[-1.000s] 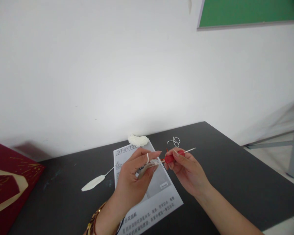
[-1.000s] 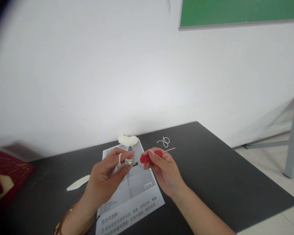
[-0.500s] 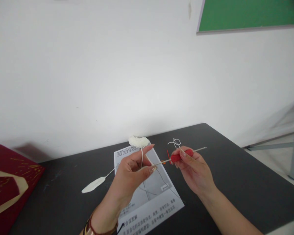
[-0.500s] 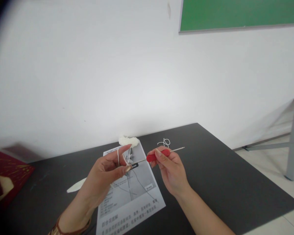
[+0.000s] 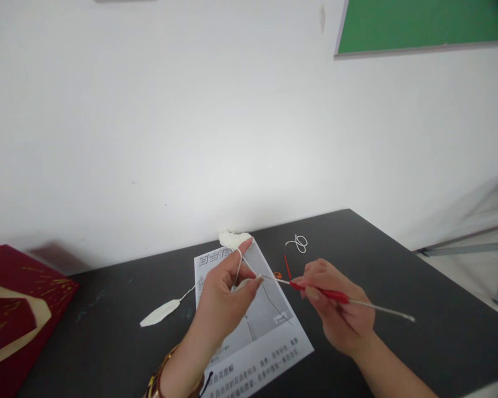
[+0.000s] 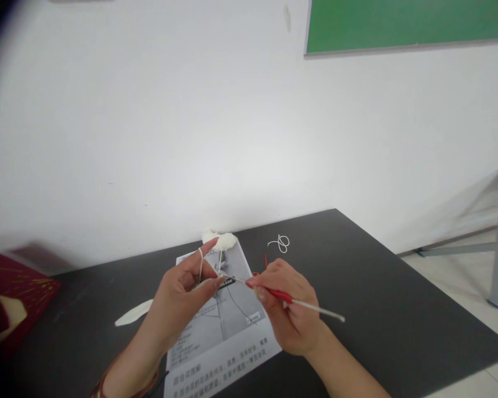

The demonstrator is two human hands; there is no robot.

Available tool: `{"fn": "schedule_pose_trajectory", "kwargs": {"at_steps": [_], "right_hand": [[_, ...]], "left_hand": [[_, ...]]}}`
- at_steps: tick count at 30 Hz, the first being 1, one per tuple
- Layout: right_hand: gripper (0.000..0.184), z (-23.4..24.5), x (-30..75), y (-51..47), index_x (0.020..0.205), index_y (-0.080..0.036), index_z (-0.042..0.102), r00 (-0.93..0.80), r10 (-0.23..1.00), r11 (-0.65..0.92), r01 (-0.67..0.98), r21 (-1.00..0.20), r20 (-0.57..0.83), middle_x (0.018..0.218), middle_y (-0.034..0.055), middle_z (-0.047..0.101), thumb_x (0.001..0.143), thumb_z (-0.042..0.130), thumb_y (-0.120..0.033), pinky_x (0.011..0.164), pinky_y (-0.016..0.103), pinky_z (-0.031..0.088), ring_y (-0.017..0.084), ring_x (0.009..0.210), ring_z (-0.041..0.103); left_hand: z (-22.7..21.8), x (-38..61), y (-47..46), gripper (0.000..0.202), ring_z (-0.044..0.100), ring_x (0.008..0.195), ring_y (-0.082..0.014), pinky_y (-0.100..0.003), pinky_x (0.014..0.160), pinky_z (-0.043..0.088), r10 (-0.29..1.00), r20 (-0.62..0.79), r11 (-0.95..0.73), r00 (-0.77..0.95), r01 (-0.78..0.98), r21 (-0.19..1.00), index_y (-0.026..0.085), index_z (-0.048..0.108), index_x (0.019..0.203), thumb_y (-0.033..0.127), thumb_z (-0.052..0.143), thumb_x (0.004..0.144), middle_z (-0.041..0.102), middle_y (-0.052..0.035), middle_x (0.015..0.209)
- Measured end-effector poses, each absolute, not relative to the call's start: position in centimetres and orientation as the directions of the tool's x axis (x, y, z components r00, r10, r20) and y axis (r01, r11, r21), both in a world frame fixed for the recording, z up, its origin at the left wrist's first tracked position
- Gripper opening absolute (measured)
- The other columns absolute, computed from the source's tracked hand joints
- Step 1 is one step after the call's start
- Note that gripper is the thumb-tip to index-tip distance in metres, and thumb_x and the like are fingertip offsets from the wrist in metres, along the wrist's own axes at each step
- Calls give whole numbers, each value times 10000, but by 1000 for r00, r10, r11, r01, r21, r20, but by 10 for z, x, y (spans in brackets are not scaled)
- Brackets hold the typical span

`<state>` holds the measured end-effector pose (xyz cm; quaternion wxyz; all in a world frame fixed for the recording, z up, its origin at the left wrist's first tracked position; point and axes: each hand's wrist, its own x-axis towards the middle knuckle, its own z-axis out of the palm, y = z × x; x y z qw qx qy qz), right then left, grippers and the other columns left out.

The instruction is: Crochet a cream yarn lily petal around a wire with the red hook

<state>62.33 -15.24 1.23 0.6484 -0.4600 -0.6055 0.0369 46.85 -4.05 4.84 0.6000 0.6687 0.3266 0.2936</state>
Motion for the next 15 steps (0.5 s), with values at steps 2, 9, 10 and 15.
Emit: {"fn": "schedule_pose_trajectory", "kwargs": {"at_steps": [2,9,10,15], "right_hand": [[366,14,622,-154,1057,-161,649,103,535,624,621,-475,838,792,71,671,750,551,13,644,372,460,187,673,577],[191,12,622,-147,898,-206,699,557,479,654,289,-699,678,709,44,629,869,519,-149,519,308,422,160,595,533],[177,13,622,-145,860,-203,702,620,485,656,208,-725,617,687,37,617,874,529,-172,496,293,410,151,573,524],[152,17,617,-143,833,-192,701,627,560,685,19,-729,542,635,21,593,875,558,-221,476,274,400,137,545,514]], "left_hand": [[46,470,-38,684,488,605,-106,-251,604,380,795,-39,36,606,17,999,205,454,1351,192,702,713,548,46,675],[45,469,-36,776,499,637,-104,-252,641,374,812,-52,175,581,-158,972,211,412,1385,180,746,685,569,32,673],[45,468,-36,771,497,640,-102,-247,638,371,802,-53,193,595,-173,966,219,420,1380,177,750,685,572,30,677],[44,465,-36,695,488,657,-76,-208,648,361,728,-77,334,682,-254,908,277,484,1332,135,745,703,576,30,722]]}}
